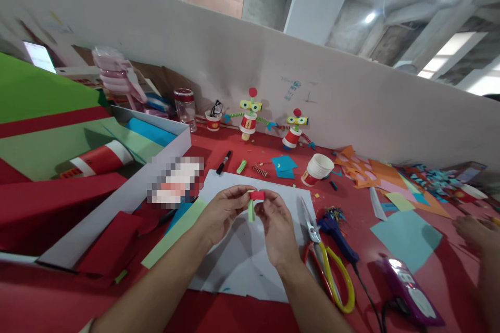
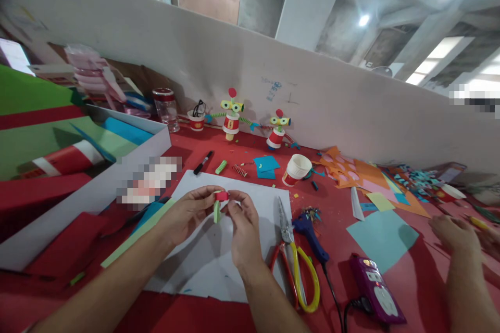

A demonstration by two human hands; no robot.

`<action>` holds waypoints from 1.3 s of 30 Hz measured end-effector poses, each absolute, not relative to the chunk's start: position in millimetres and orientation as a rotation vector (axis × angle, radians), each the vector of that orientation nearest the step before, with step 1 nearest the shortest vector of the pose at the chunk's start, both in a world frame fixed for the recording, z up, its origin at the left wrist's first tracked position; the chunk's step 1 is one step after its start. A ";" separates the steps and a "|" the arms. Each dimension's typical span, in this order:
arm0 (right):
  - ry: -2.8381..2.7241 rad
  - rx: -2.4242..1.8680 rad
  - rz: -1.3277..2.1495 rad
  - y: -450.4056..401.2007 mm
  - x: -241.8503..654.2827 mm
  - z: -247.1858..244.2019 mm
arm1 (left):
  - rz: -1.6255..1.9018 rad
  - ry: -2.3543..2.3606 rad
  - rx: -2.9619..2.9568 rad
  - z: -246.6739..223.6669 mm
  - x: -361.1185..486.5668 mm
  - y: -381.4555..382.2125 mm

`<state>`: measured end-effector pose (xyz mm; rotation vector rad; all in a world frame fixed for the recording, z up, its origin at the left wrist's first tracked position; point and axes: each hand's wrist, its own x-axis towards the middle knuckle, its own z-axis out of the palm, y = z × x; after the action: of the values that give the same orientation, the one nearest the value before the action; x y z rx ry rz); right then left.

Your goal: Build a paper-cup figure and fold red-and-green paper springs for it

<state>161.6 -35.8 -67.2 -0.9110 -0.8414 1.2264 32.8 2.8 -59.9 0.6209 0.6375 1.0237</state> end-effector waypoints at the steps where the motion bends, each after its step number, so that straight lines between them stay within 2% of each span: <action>1: -0.883 -0.941 1.158 -35.6 164.8 -66.8 | 1.002 0.639 0.624 -58.9 30.8 3.7; 8: -1.641 -1.109 0.608 -34.8 178.1 -55.8 | 0.865 0.650 0.707 -59.4 24.2 6.1; 14: -1.736 -1.093 0.296 -34.8 175.7 -55.7 | 0.828 0.667 0.707 -54.2 23.5 5.4; 20: -1.766 -1.124 0.130 -34.2 177.5 -61.8 | 0.829 0.661 0.716 -53.2 29.2 0.7; 33: -1.724 -1.223 0.340 -30.0 175.1 -62.8 | 0.899 0.770 0.673 -57.0 33.9 -0.2; 39: -1.591 -1.163 0.594 -33.4 175.1 -60.6 | 1.059 0.820 0.742 -59.6 36.9 0.6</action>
<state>175.1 -33.4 -60.6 -1.1626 -1.5915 0.5941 36.9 0.6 -59.6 0.7418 0.8199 1.0588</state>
